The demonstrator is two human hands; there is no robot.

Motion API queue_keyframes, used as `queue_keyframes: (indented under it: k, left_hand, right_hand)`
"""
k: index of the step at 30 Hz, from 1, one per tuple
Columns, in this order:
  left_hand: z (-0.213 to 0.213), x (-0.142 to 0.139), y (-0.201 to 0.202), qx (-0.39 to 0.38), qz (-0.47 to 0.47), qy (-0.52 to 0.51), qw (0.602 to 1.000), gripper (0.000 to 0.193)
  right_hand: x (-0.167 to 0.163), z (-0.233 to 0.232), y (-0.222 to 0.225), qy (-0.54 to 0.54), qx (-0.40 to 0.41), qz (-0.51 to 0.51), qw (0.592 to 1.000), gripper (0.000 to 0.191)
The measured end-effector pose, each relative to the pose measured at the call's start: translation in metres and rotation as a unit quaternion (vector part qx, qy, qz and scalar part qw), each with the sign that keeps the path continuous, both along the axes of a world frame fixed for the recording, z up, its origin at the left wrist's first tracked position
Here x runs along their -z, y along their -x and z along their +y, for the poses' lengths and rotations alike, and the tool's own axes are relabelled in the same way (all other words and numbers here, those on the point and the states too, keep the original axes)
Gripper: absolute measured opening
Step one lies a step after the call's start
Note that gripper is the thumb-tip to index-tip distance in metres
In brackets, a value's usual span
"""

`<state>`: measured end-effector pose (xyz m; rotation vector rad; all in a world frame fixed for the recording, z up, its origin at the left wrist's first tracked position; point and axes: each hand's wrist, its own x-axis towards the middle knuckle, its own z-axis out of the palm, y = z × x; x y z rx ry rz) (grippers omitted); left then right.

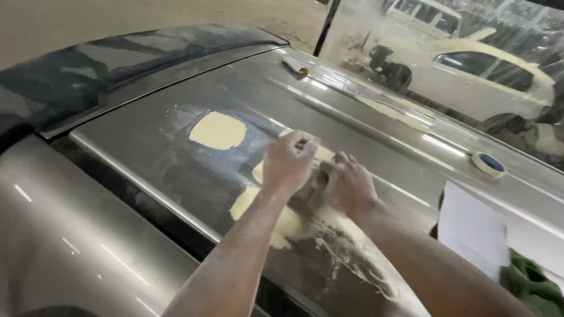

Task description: The person sands a beige body filler on the hood of a silver car using a sanding block. They repeatedly rub the block over the filler patches, occasionally switching to a finer grit and wiping the surface with a cloth.

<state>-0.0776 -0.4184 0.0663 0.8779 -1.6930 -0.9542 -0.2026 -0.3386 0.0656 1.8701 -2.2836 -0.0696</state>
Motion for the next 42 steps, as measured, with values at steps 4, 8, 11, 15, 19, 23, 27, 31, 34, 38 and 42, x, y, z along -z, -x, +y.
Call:
queue_keyframes:
  k: [4,8,11,15,19,23,27,31,34,38,42]
  left_hand:
    - [-0.005,-0.001,-0.002,-0.019,0.006,-0.035,0.999,0.028]
    - [-0.005,0.000,0.007,0.017,0.015,-0.019,1.000,0.029]
    - [0.001,0.002,0.007,0.014,-0.017,0.017,1.000,0.028]
    - [0.004,-0.003,-0.001,0.005,-0.031,-0.039,0.999,0.027]
    - [0.001,-0.007,-0.001,0.024,0.014,-0.057,0.998,0.028]
    - [-0.001,-0.001,0.007,0.030,-0.005,-0.066,0.997,0.032]
    - [0.004,0.003,0.011,0.021,0.018,-0.003,1.000,0.028]
    - [0.005,-0.002,0.005,0.007,0.007,-0.033,0.999,0.024]
    - [0.001,-0.005,0.000,-0.012,0.016,-0.025,0.999,0.026]
    - [-0.006,0.000,0.000,-0.016,0.027,-0.029,0.999,0.027]
    - [-0.013,0.007,0.007,0.001,0.010,-0.063,0.998,0.028]
  right_hand:
    - [-0.001,-0.003,0.003,0.087,-0.021,0.025,0.996,0.031]
    - [0.026,0.033,-0.004,0.028,0.008,-0.096,0.995,0.028]
    - [0.028,0.024,0.015,-0.012,-0.236,0.121,0.964,0.034]
    - [0.013,-0.005,0.049,0.089,-0.006,-0.099,0.991,0.040]
    - [0.018,0.025,0.037,0.190,-0.117,-0.056,0.973,0.032]
    - [0.018,0.070,0.018,0.080,-0.075,-0.132,0.985,0.029]
    - [0.008,0.048,0.029,0.095,-0.050,-0.149,0.983,0.029]
    - [0.003,0.015,0.048,0.097,-0.011,-0.116,0.988,0.044]
    - [0.001,0.011,0.048,0.118,-0.006,-0.141,0.983,0.043]
    - [0.005,0.021,0.032,0.090,0.061,-0.122,0.987,0.043]
    - [0.016,0.025,0.026,0.147,0.045,-0.086,0.984,0.052]
